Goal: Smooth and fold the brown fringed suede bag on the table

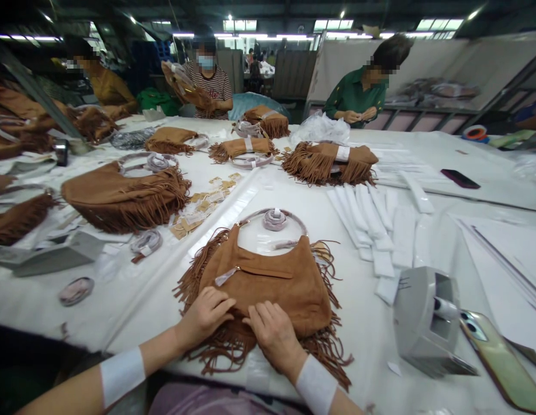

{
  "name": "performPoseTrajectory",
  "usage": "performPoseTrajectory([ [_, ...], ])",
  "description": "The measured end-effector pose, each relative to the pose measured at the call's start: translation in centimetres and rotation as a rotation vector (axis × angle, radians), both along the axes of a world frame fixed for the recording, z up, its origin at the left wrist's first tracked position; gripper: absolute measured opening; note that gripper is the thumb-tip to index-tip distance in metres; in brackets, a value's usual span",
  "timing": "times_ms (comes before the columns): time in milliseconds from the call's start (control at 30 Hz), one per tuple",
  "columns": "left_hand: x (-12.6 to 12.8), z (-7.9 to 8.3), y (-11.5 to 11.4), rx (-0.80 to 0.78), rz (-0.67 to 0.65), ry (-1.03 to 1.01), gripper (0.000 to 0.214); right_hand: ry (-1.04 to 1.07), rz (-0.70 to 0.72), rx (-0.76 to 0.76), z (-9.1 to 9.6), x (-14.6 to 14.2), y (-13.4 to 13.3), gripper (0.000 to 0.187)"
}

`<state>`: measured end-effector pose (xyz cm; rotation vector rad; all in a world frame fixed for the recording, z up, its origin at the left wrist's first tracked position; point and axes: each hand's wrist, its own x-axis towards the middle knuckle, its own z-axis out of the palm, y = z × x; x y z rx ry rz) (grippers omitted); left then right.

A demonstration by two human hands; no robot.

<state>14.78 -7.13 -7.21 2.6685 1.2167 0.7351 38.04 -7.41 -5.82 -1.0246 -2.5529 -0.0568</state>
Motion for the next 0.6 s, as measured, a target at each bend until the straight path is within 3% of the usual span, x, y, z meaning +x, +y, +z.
performPoseTrajectory([
  [100, 0.2, -0.5, 0.0, 0.016, -0.016, 0.015, 0.015, -0.036, 0.009, 0.005, 0.4, -0.3, -0.1, 0.015],
  [233, -0.3, -1.3, 0.9, -0.028, -0.065, -0.018, 0.030, -0.068, -0.003, 0.009, 0.4, -0.6, 0.1, 0.023],
  [367, -0.8, -2.0, 1.9, -0.141, -0.103, -0.088, 0.047, -0.073, -0.032, -0.026, -0.7, -0.5, 0.9, 0.027],
  [600, -1.1, -2.3, 3.0, -0.282, -0.097, -0.111, 0.050, -0.045, -0.133, -0.131, -2.5, -1.1, 1.6, 0.020],
])
